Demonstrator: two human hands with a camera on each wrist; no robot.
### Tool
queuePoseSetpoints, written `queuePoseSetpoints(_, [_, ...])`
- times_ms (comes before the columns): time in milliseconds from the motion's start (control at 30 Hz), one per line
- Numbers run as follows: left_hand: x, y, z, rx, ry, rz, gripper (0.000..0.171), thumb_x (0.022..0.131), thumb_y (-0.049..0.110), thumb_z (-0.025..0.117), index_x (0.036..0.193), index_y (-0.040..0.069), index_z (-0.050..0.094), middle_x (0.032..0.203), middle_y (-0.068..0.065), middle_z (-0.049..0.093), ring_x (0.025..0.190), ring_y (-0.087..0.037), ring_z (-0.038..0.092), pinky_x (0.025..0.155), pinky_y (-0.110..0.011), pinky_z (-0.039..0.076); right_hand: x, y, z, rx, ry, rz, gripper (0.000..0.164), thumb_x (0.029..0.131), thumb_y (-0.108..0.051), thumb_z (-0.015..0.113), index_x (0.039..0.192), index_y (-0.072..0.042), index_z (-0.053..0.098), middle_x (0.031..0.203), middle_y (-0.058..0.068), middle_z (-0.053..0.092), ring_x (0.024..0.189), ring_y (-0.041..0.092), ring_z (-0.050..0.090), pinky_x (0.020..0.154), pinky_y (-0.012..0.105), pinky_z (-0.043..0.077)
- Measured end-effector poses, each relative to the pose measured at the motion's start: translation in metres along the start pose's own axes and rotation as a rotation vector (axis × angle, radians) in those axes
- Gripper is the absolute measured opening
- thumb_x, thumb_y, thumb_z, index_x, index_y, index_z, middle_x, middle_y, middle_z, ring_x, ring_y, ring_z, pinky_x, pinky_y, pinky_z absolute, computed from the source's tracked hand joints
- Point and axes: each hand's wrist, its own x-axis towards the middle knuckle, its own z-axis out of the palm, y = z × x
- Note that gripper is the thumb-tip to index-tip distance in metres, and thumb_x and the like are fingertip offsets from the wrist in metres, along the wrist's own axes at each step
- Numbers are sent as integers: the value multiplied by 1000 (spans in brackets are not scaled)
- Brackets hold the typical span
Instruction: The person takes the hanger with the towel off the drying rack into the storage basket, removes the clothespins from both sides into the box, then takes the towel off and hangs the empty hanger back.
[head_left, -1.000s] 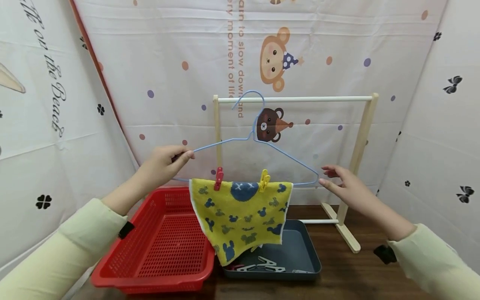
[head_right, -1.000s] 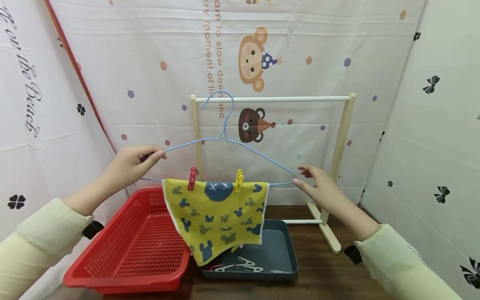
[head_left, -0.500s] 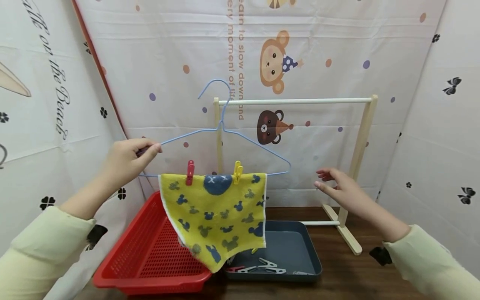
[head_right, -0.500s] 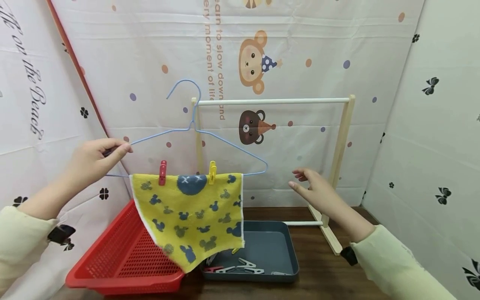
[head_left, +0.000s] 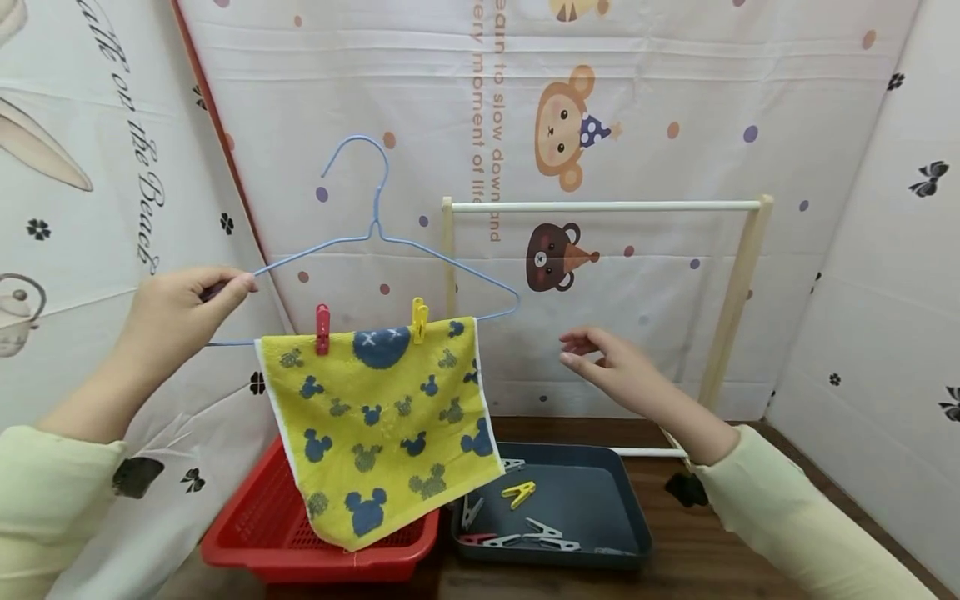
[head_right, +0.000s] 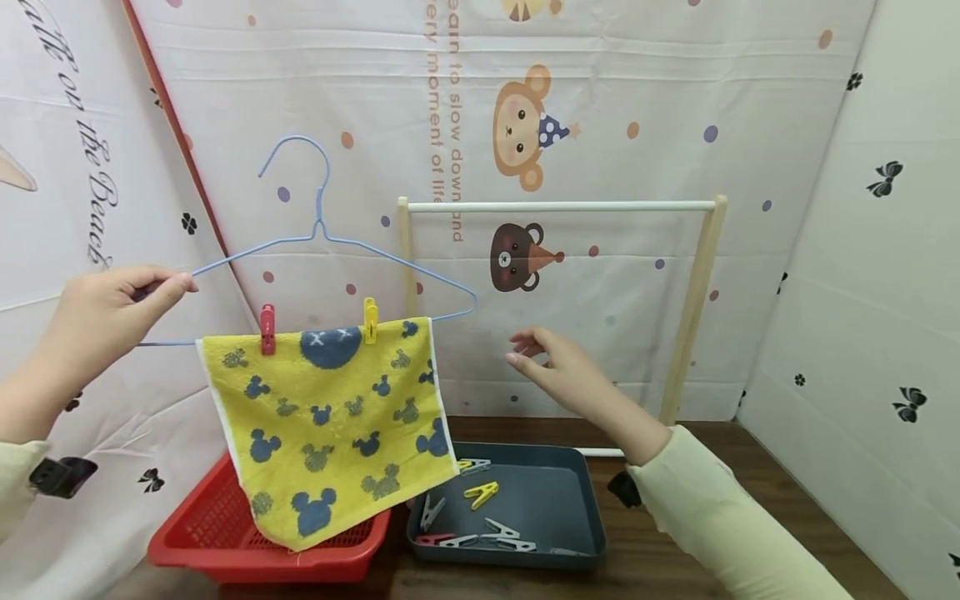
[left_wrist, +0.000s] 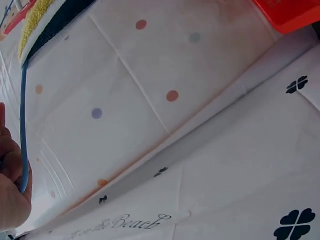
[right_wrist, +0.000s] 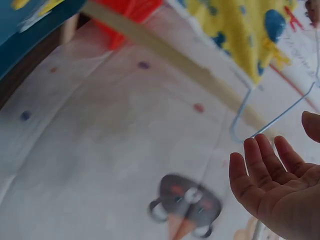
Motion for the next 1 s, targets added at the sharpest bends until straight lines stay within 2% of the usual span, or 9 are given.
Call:
queuePoseSetpoints(233, [6, -12, -8, 65, 50, 29, 19, 97, 13, 67, 96, -3, 76, 63, 26, 49, 57, 9, 33, 52, -14, 27, 39, -44, 17, 49, -23, -91, 40, 105, -27, 59, 137, -4, 58, 126, 14, 69, 119, 30, 63, 101, 51, 53])
queuePoseSetpoints(367, [10, -18, -15, 76, 57, 21, 23, 98, 15, 65, 98, -5, 76, 65, 5, 66, 59, 13, 33, 54, -12, 27, 57, -64, 28, 56, -39, -153, 38, 104, -25, 60, 136, -3, 59, 124, 12, 70, 117, 27, 64, 98, 47, 54])
queuePoseSetpoints(467, [11, -22, -20, 83, 52, 3, 25, 99, 17, 64, 99, -5, 76, 64, 25, 63, 59, 14, 33, 54, -12, 28, 68, -75, 37, 61, -55, -181, 39, 104, -25, 60, 136, -2, 59, 125, 13, 69, 117, 27, 64, 98, 44, 55])
queuePoseSetpoints(533, [10, -25, -24, 82, 47, -17, 27, 100, 19, 63, 100, -4, 76, 65, 46, 47, 59, 14, 33, 54, -13, 28, 76, -82, 43, 62, -64, -190, 40, 104, -25, 60, 137, -2, 58, 125, 13, 69, 117, 26, 64, 99, 43, 55])
queuePoseSetpoints(600, [9, -27, -27, 82, 45, -35, 28, 100, 21, 62, 100, -4, 76, 67, 55, 37, 59, 15, 33, 54, -12, 28, 82, -88, 48, 63, -61, -197, 40, 104, -25, 60, 138, -2, 58, 125, 12, 68, 116, 26, 64, 99, 41, 55])
queuePoseSetpoints(667, [8, -29, -29, 89, 39, -61, 30, 101, 22, 61, 101, -4, 75, 67, 40, 57, 60, 15, 33, 55, -12, 29, 88, -95, 53, 58, -59, -203, 41, 104, -25, 60, 138, -3, 58, 125, 12, 68, 116, 25, 64, 99, 40, 55])
queuePoseSetpoints(733, [7, -31, -31, 104, 33, -81, 31, 102, 23, 61, 102, -5, 75, 73, 13, 73, 60, 15, 33, 55, -12, 29, 94, -102, 58, 55, -59, -205, 41, 104, -25, 60, 139, -4, 58, 126, 11, 68, 116, 25, 64, 99, 40, 54])
queuePoseSetpoints(833, [6, -33, -33, 127, 19, -105, 33, 103, 25, 59, 104, -5, 74, 92, -30, 72, 62, 16, 33, 55, -11, 29, 102, -110, 66, 54, -71, -194, 43, 105, -26, 59, 143, -6, 56, 131, 11, 66, 120, 25, 62, 100, 40, 54])
queuePoseSetpoints(1000, [-1, -35, -35, 144, -14, -102, 32, 103, 21, 60, 105, -8, 74, 99, -34, 71, 66, 24, 30, 57, -6, 28, 118, -122, 83, 93, -103, -165, 49, 105, -29, 59, 150, -12, 50, 142, 9, 61, 129, 24, 59, 106, 42, 53])
